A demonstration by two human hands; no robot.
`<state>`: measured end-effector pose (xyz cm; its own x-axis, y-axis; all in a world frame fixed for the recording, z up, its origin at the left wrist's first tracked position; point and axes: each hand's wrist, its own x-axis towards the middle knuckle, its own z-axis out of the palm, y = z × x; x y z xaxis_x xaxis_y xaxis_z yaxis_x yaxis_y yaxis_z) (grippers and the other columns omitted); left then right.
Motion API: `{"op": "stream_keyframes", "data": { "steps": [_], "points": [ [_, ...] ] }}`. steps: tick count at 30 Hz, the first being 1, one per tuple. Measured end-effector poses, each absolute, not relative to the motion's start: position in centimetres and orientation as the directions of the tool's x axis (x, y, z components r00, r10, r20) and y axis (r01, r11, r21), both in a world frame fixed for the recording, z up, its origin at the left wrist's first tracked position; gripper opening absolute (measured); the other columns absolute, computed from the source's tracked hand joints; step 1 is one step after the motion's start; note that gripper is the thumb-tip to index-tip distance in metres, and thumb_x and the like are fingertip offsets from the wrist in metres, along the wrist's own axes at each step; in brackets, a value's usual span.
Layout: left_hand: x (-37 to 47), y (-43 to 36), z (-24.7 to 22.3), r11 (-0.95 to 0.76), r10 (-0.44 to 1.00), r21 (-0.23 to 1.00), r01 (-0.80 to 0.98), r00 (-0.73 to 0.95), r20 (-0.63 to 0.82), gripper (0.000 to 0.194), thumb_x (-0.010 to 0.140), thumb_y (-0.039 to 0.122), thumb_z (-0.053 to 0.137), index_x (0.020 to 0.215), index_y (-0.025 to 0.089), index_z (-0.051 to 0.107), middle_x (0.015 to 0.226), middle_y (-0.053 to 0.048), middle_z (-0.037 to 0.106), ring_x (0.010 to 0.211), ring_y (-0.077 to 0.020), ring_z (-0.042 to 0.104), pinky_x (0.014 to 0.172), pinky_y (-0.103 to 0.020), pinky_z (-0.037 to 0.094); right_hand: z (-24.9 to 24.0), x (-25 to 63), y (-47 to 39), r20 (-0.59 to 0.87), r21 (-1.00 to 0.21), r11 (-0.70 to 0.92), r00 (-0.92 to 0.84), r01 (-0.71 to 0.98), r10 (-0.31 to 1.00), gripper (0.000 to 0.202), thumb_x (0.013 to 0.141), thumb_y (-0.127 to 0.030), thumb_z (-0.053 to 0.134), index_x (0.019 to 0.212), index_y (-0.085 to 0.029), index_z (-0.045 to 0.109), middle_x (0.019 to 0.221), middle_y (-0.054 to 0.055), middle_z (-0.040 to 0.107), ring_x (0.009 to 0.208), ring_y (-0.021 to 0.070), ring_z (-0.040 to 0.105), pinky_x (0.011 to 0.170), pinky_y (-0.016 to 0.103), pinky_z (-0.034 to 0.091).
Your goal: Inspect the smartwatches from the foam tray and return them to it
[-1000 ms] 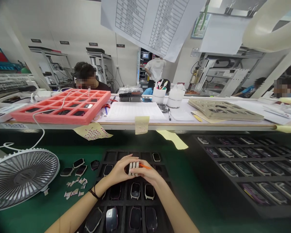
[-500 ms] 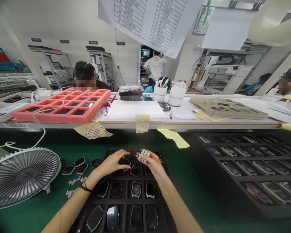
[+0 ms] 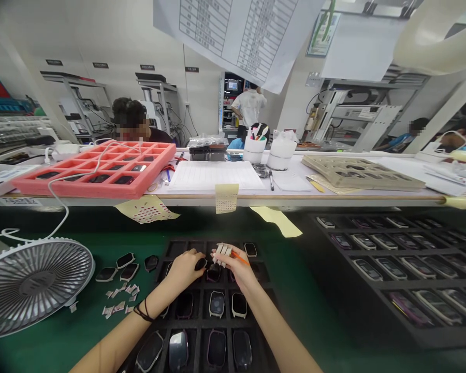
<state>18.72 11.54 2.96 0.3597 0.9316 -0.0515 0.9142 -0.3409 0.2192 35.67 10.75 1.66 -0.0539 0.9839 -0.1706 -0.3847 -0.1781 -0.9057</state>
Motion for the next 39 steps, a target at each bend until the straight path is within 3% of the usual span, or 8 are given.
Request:
{"op": "stream_keyframes", "data": {
  "steps": [9, 16, 20, 22, 28, 39],
  "points": [
    [18.3, 12.1, 2.6, -0.356, 0.929, 0.305, 0.884, 0.369, 0.014, 0.026, 0.075, 0.021, 0.061, 0.1, 0.016, 0.069, 0.092, -0.011, 0.069, 0.087, -0.0253, 0.066, 0.076, -0.03, 0.049, 1.4, 35.2, 10.7, -0.188, -0.914, -0.191, -0.043, -0.358, 0.981, 0.051, 0.044, -0.033, 0.089, 0.089, -0.017, 0.069, 0.086, 0.009, 0.074, 0.087, 0.0322, 0.069, 0.085, 0.046, 0.05],
    [16.7, 14.0, 1.2, -0.373, 0.927, 0.587, 0.719, 0.256, 0.275, 0.029, 0.073, 0.022, 0.062, 0.101, 0.018, 0.07, 0.093, -0.007, 0.071, 0.082, -0.0212, 0.066, 0.072, -0.026, 0.051, 1.1, 35.0, 10.7, -0.182, -0.918, -0.187, -0.048, -0.35, 0.982, 0.051, 0.044, -0.033, 0.089, 0.088, -0.018, 0.069, 0.08, 0.007, 0.074, 0.083, 0.0304, 0.069, 0.082, 0.044, 0.052],
    [16.2, 15.6, -0.9, -0.233, 0.972, 0.873, 0.429, 0.132, 0.194, 0.031, 0.068, 0.031, 0.067, 0.095, 0.017, 0.071, 0.087, -0.007, 0.072, 0.073, -0.0201, 0.067, 0.067, -0.028, 0.054, 1.1, 34.8, 10.6, -0.186, -0.926, -0.188, -0.04, -0.328, 0.982, 0.052, 0.043, -0.033, 0.089, 0.089, -0.018, 0.069, 0.081, 0.007, 0.074, 0.086, 0.0314, 0.069, 0.082, 0.044, 0.052],
    [16.0, 16.3, -1.7, -0.161, 0.986, 0.946, 0.281, 0.087, 0.142, 0.035, 0.063, 0.035, 0.07, 0.092, 0.014, 0.071, 0.083, -0.008, 0.072, 0.072, -0.021, 0.067, 0.069, -0.03, 0.055, 1.2, 34.7, 10.4, -0.172, -0.93, -0.178, -0.046, -0.322, 0.984, 0.052, 0.045, -0.033, 0.088, 0.09, -0.018, 0.069, 0.082, 0.007, 0.074, 0.088, 0.0319, 0.068, 0.082, 0.044, 0.052],
    [15.4, 17.3, -2.6, -0.098, 0.994, 0.984, 0.146, 0.051, 0.092, 0.047, 0.059, 0.044, 0.073, 0.09, 0.009, 0.07, 0.078, -0.012, 0.072, 0.07, -0.0222, 0.068, 0.061, -0.031, 0.057, 1.0, 34.3, 10.1, -0.19, -0.927, -0.211, -0.097, -0.309, 0.977, 0.052, 0.049, -0.033, 0.087, 0.095, -0.017, 0.069, 0.088, 0.009, 0.074, 0.089, 0.031, 0.068, 0.083, 0.043, 0.051],
    [15.4, 17.1, -2.2, -0.055, 0.998, 0.995, 0.079, 0.032, 0.052, 0.046, 0.054, 0.041, 0.077, 0.088, 0.01, 0.071, 0.074, -0.008, 0.071, 0.066, -0.0199, 0.067, 0.058, -0.028, 0.057, 0.8, 34.2, 10.1, -0.182, -0.923, -0.203, -0.094, -0.327, 0.979, 0.051, 0.047, -0.032, 0.088, 0.092, -0.016, 0.07, 0.085, 0.009, 0.074, 0.084, 0.0288, 0.069, 0.078, 0.039, 0.052]
  ]
}}
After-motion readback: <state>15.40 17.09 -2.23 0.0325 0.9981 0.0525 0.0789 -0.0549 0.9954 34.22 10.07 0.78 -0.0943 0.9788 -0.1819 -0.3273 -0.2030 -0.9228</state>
